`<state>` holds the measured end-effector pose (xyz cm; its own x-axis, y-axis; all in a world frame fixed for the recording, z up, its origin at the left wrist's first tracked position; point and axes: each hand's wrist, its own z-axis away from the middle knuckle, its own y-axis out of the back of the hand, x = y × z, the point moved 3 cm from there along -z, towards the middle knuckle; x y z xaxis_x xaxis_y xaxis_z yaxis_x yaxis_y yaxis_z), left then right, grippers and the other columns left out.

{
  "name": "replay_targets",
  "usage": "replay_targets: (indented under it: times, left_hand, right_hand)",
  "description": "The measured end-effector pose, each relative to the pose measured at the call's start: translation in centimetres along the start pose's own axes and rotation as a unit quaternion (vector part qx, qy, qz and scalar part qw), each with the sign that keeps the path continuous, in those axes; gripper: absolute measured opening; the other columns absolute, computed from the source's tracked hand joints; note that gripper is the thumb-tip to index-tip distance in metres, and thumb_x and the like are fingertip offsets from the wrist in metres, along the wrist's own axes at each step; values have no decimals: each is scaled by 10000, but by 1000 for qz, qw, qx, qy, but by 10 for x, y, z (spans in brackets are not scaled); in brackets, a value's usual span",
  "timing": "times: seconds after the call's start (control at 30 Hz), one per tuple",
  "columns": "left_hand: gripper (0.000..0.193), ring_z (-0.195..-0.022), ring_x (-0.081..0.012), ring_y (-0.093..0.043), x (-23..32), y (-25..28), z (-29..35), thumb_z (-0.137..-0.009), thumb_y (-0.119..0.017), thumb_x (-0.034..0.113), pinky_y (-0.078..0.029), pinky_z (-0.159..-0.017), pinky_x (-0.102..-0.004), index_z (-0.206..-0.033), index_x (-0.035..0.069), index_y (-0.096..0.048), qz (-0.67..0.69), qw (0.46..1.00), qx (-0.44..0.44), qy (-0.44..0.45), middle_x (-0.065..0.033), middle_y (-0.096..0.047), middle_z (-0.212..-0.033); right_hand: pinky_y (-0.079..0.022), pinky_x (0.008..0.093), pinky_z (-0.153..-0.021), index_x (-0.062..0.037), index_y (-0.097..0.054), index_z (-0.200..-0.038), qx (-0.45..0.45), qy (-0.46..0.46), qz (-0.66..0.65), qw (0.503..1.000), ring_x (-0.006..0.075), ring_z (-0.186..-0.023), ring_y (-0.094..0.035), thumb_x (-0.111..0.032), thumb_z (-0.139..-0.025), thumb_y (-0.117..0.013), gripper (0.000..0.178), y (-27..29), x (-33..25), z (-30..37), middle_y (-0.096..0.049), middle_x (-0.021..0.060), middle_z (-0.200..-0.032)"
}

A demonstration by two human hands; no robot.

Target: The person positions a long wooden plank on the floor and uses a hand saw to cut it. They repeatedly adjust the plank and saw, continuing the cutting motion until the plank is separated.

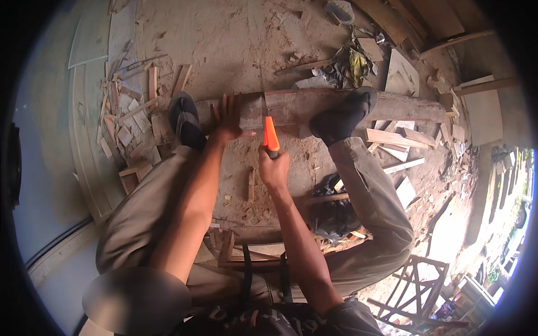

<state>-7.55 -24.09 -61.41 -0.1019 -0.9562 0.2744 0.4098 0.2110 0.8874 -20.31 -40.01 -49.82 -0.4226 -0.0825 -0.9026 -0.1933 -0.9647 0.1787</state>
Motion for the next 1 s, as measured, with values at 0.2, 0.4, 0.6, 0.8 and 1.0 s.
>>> replay_targets:
  times: [0.2, 0.4, 0.6, 0.8, 1.0]
  left_hand:
    - [1459, -1458, -377, 150, -10, 11, -7, -489, -837, 624, 64, -1066, -697, -1535, 138, 56, 31, 999, 15, -14, -162, 132, -1593]
    - [1437, -1463, -349, 150, -6, 6, -14, -511, -858, 571, 69, -1078, -685, -1534, 135, 51, 23, 1000, 8, 1, -146, 97, -1601]
    - [1278, -1459, -387, 130, -19, 0, -16, -643, -683, 720, 57, -1067, -698, -1540, 127, 8, 20, 999, 34, -13, -167, 101, -1596]
    - [1253, -1463, -363, 139, -17, 5, -11, -670, -679, 701, 72, -1075, -685, -1538, 126, 19, 20, 999, 40, -6, -165, 97, -1597]
    - [1241, -1462, -361, 144, -6, -5, -9, -674, -693, 682, 71, -1073, -692, -1539, 131, 5, 22, 999, 39, -10, -160, 87, -1598]
  right_hand:
    - [-363, 272, -481, -13, -518, -678, -25, -9, 17, 999, 50, -562, -422, -121, -848, -614, 222, 19, 33, 65, -443, -32, -569]
    - [-355, 307, -477, -1, -518, -677, 19, -81, -12, 996, 67, -553, -399, -200, -879, -628, 304, 8, 17, -6, -445, -26, -561]
    - [-353, 283, -471, -12, -522, -646, -10, -25, 21, 999, 51, -551, -421, -173, -887, -618, 306, 28, 32, 63, -465, -33, -554]
    - [-360, 303, -464, -6, -517, -652, 7, -24, 10, 1000, 60, -540, -430, -155, -879, -611, 287, 10, 10, 27, -456, -13, -543]
    - [-370, 322, -483, 12, -516, -648, -11, -16, 65, 998, 67, -572, -433, -146, -863, -605, 282, 1, 22, -8, -460, 3, -549]
